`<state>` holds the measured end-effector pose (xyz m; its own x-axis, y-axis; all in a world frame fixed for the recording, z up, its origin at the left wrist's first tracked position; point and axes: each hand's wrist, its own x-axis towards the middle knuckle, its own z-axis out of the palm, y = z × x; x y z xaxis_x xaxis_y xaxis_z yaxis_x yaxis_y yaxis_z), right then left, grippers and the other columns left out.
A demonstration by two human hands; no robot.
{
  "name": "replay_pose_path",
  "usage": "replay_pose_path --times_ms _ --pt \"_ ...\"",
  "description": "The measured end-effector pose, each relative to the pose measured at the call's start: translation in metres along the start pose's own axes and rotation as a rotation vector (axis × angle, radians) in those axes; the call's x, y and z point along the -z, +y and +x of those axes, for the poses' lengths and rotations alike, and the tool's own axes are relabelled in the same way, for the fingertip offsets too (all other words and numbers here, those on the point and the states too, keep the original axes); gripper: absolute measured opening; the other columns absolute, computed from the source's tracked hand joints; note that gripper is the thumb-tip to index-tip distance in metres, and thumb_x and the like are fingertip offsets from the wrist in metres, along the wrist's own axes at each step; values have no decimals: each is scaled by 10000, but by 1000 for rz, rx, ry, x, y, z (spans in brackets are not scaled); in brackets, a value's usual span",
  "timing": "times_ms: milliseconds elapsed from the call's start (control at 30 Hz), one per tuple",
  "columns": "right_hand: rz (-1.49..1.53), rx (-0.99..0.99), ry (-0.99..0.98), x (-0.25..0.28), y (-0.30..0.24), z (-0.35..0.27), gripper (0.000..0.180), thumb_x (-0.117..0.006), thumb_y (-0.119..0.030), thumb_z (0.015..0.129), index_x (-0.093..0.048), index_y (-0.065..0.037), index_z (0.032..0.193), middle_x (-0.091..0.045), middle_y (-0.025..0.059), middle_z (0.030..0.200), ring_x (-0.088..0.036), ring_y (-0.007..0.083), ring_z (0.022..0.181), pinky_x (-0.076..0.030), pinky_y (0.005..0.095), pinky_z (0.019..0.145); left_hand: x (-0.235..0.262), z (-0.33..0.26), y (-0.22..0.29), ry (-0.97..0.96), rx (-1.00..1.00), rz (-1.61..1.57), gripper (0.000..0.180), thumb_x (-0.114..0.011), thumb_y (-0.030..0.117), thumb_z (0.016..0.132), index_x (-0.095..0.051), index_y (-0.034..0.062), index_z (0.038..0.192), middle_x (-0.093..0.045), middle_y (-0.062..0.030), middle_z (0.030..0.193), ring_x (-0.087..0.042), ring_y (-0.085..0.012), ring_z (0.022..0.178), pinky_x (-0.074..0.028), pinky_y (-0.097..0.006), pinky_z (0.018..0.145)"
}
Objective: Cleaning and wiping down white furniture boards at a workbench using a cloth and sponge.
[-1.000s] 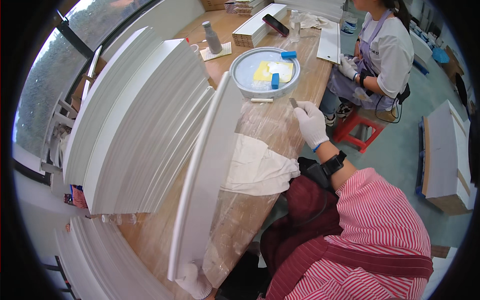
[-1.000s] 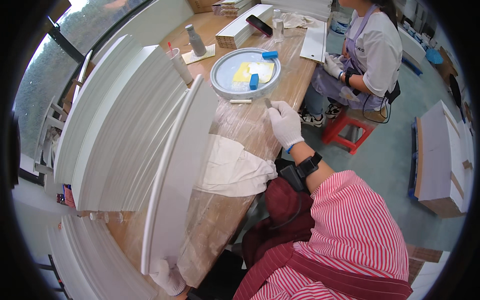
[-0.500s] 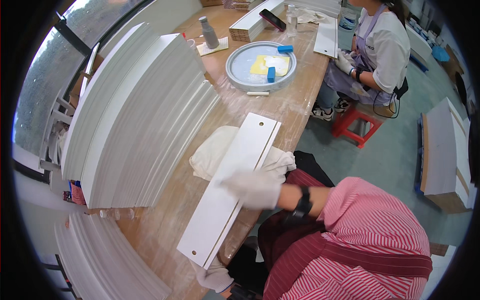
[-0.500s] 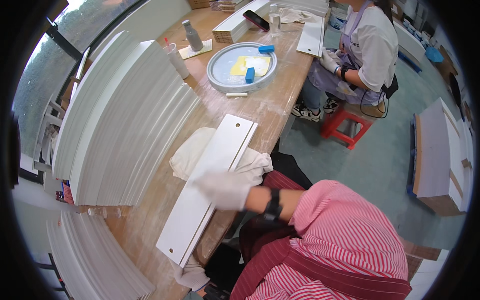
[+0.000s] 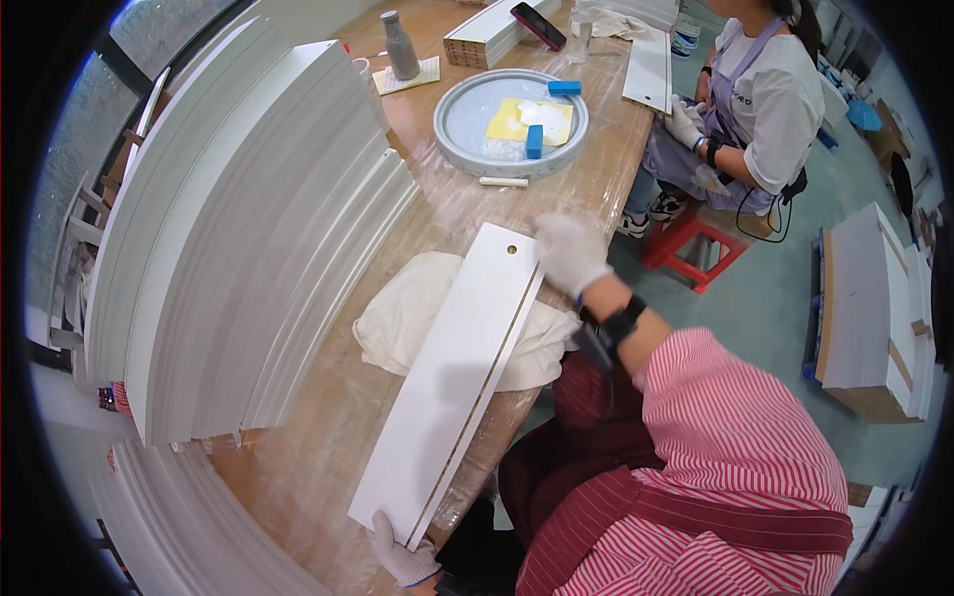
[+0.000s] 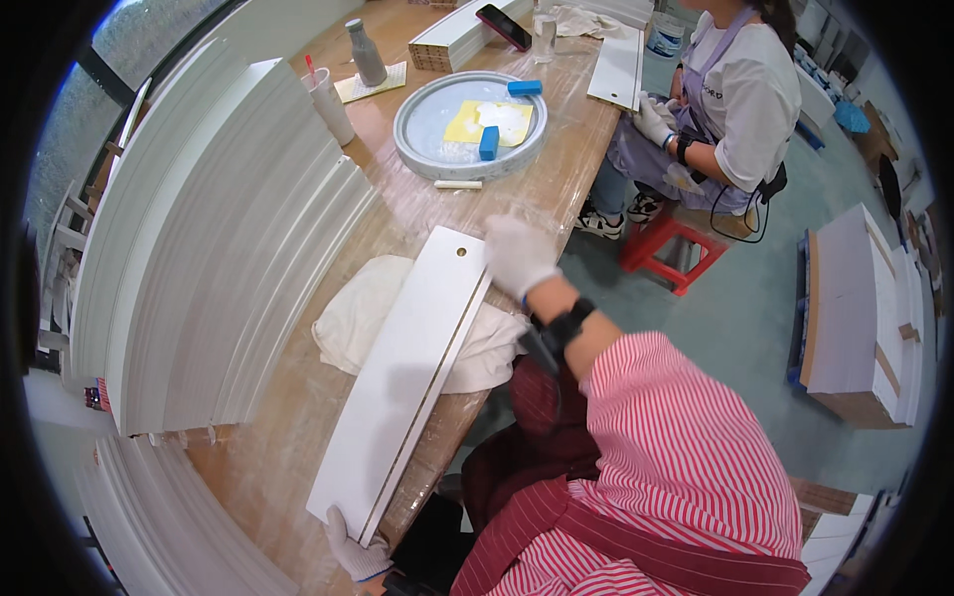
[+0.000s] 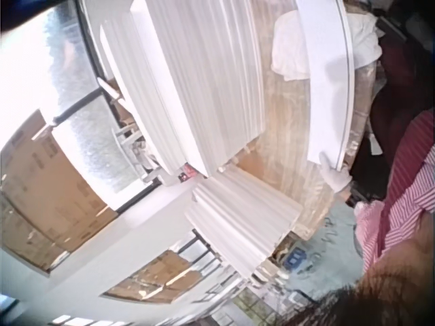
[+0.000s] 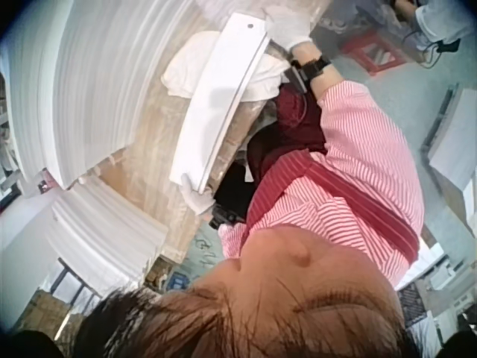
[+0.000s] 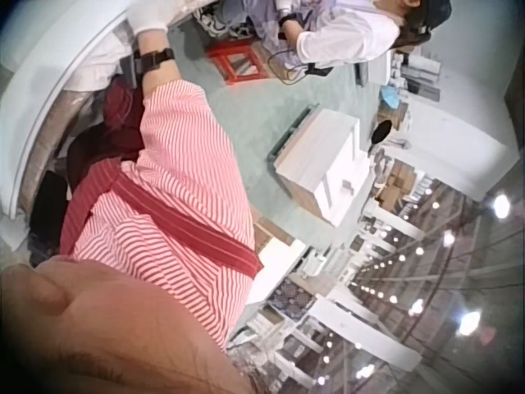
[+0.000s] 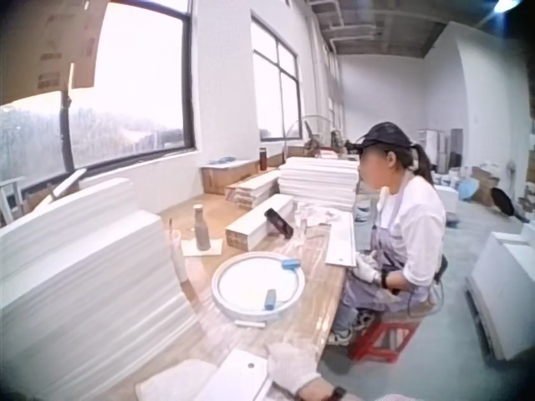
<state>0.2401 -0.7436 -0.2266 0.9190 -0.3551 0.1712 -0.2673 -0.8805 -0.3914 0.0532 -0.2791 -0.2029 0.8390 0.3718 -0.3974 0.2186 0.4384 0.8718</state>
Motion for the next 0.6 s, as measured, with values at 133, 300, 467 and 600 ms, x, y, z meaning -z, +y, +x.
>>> replay_pose_path --times_ms 133,300,467,600 --pt "244 41 315 17 -15 28 260 -529 -225 957 -698 -99 1109 -715 147 1071 -694 365 1012 -552 483 886 -5 3 -2 32 -58 -27 472 -600 203 1029 -493 -50 1413 -643 -178 1302 -683 -293 1131 -611 -398 942" --pt "67 140 -3 -2 -68 36 287 -529 -234 979 -611 -134 1235 -657 147 1184 -688 369 1053 -545 510 885 -14 6 5 30 -51 0 489 -577 184 1035 -459 -62 1441 -623 -195 1321 -673 -293 1151 -605 -386 954" --pt "-87 145 -112 -21 -92 29 324 -529 -242 986 -620 -149 1283 -665 142 1136 -696 376 969 -555 508 823 -30 3 13 60 -59 69 489 -554 158 1029 -445 -69 1449 -614 -187 1297 -664 -273 1133 -591 -372 937" --pt "-48 174 -112 -22 -104 14 322 -514 -234 994 -609 -146 1288 -662 163 1069 -690 401 922 -560 517 783 -15 6 9 -16 -140 355 453 -514 171 1052 -454 -66 1434 -617 -175 1280 -677 -258 1106 -606 -336 869"
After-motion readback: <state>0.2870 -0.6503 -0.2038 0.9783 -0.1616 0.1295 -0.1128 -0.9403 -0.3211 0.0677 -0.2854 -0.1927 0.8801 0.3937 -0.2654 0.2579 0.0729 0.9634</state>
